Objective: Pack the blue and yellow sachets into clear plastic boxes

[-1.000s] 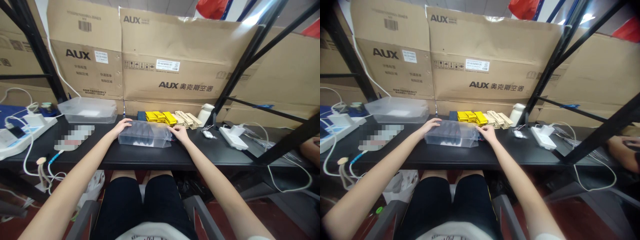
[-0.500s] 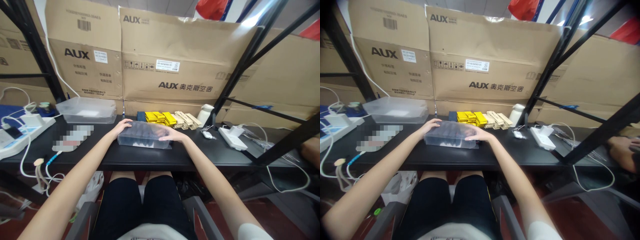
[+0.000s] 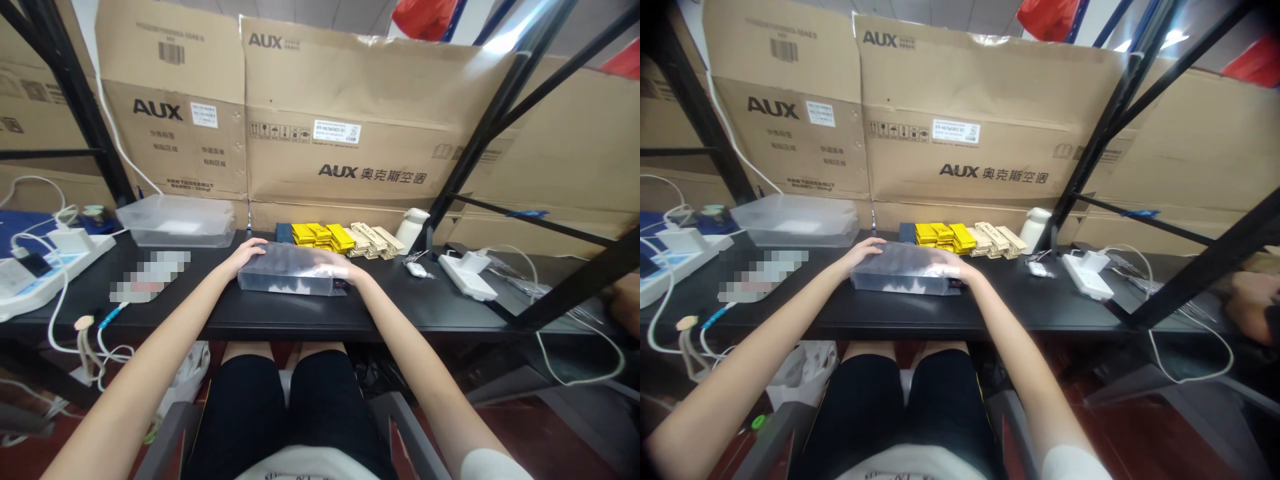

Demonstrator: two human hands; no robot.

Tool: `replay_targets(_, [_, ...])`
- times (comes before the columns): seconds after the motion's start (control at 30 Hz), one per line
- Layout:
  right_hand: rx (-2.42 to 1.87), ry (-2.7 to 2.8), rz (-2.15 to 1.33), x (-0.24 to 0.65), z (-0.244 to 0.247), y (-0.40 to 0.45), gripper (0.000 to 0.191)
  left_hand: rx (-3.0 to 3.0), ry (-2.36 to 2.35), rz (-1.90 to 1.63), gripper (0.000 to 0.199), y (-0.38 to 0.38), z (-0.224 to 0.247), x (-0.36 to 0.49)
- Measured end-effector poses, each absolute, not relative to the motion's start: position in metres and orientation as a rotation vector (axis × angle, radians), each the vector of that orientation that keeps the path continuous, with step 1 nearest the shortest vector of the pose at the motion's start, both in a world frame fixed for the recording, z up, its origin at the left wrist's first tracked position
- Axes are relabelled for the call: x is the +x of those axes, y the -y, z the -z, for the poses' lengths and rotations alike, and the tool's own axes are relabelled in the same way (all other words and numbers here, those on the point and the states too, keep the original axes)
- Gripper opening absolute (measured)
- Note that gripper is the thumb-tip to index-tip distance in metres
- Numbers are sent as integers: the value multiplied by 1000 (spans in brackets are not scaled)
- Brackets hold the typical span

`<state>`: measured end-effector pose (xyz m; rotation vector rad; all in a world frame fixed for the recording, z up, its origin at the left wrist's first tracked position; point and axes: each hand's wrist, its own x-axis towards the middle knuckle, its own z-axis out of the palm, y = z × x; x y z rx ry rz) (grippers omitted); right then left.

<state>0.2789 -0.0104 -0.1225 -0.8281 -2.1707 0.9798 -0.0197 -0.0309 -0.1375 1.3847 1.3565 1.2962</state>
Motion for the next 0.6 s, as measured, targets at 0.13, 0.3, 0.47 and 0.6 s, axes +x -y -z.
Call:
replay_targets(0.13, [-775,2152,-1026,290,125,10,50,1405,-1369,-1302,34,30,139,-20])
replay_targets(0.3, [-855,2151,-1038,295,129,6,23,1399,-1369,-1302,34,31,137,-18])
replay_targets(0.47, [-948,2114,-1063,290,131,12,30,1382,-1370,-1297,34,33,136,-16])
replay_targets(0.6, [-911,2075,-1136,289,126,21,47,1380,-1374,-1299,34,34,135,-16])
